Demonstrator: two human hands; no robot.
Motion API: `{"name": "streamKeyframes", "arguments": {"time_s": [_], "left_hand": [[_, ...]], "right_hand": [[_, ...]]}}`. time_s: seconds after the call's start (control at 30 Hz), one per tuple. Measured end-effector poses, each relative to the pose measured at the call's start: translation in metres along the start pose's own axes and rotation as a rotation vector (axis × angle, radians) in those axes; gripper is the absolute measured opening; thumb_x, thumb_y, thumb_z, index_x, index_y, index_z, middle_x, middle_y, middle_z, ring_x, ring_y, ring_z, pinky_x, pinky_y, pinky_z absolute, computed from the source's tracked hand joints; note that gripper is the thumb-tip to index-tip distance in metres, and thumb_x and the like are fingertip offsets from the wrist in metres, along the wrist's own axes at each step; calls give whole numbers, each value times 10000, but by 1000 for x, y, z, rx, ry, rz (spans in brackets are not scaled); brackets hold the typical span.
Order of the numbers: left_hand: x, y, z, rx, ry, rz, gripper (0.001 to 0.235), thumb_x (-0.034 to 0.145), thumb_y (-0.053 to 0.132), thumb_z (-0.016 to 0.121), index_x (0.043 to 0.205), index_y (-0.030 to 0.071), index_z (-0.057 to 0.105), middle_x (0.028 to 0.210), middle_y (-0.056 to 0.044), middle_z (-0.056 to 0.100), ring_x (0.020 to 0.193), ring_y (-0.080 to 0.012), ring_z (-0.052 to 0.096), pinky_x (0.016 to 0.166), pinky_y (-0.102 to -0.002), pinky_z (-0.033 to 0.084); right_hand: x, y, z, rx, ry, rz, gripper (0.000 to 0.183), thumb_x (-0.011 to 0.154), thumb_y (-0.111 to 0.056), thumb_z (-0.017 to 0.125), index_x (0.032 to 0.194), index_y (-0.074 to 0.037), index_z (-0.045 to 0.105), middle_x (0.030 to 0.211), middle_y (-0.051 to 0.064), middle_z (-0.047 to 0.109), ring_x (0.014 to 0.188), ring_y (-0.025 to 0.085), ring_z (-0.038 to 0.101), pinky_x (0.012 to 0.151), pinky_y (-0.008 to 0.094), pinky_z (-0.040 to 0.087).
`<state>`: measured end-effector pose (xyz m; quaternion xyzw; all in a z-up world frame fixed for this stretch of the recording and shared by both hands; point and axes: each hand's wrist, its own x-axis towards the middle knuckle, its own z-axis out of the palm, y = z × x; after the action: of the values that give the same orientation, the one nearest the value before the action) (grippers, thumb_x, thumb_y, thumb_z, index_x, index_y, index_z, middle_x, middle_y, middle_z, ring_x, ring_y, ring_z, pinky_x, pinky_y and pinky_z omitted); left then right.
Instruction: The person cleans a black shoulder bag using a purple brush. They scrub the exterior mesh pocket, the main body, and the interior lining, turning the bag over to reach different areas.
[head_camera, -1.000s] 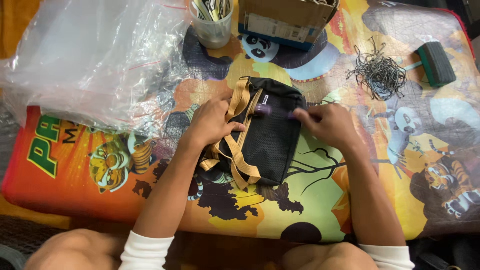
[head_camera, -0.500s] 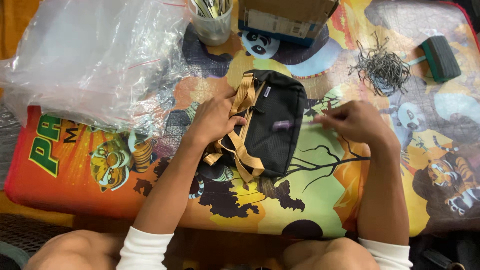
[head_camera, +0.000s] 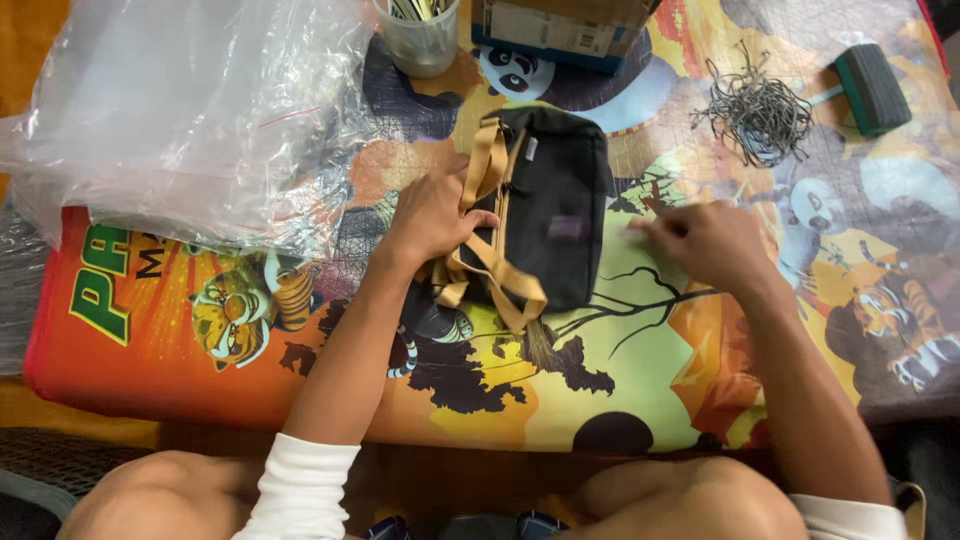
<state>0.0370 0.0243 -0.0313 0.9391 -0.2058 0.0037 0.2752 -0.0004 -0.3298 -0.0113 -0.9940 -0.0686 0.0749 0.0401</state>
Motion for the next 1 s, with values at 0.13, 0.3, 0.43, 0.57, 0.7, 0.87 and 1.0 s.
{"name": "streamKeyframes", "arguments": {"time_s": [0.13, 0.3, 0.43, 0.57, 0.7, 0.87, 1.0], "left_hand": [[-1, -1, -1, -172, -65, -93, 525, 796, 349, 927, 1085, 86, 576, 698, -37, 640, 595, -202, 629, 558, -365, 510], [-9, 7, -17, -829, -13, -98, 396, 935, 53, 676, 1299, 74, 520, 1104, -71, 640, 1011, -210, 709, 937, -369, 664], [-7, -3, -35, -836, -9, -267, 583, 953, -52, 621, 1495, 75, 447, 1088, -120, 662, 752, -177, 719, 680, -273, 688], [-3, -38, -68, 109, 211, -83, 773, 716, 56, 916, 1397, 168, 567, 1015, -106, 627, 712, -256, 655, 575, -344, 559], [-10, -44, -102, 621, 558, -219, 1151, 646, 458, 1103, 1503, 45, 454, 1459, -293, 411, 1314, -551, 336, 1045, -678, 400], [-80, 72, -58, -6, 465, 354, 972, 796, 569, 1018, 1503, 164, 488, 1462, -230, 476, 1361, -396, 507, 1129, -494, 483], [-106, 109, 21, 233, 231, 526, 704, 775, 671, 758, 1311, 229, 645, 1064, -24, 677, 1130, -210, 646, 1083, -477, 428]], "right_hand": [[-11, -15, 5, -34, 102, 134, 600, 1142, -555, 397, 916, -63, 656, 805, 252, 714, 765, 549, 660, 589, 610, 438], [-30, -78, -10, 208, -91, 235, 749, 872, -815, 554, 1090, -99, 533, 872, 94, 640, 729, 250, 594, 653, 423, 483], [-21, -58, 34, 330, 58, 142, 518, 924, -530, 759, 959, -116, 450, 834, 111, 575, 689, 305, 512, 622, 437, 347], [-27, -46, 27, 486, 150, 253, 322, 1002, -345, 685, 911, -132, 461, 845, 107, 583, 756, 302, 523, 669, 460, 373], [-48, -58, -2, 853, 101, 337, 303, 1070, -211, 607, 903, -124, 370, 815, 82, 465, 497, 243, 550, 404, 392, 549], [-67, -62, -2, 1063, 51, 290, 257, 1094, -156, 518, 912, -171, 337, 778, 22, 370, 496, 185, 444, 390, 345, 478], [-71, -49, 25, 1196, 206, 204, 142, 1091, -134, 531, 1027, -52, 435, 752, 59, 437, 500, 247, 582, 278, 342, 494]]}}
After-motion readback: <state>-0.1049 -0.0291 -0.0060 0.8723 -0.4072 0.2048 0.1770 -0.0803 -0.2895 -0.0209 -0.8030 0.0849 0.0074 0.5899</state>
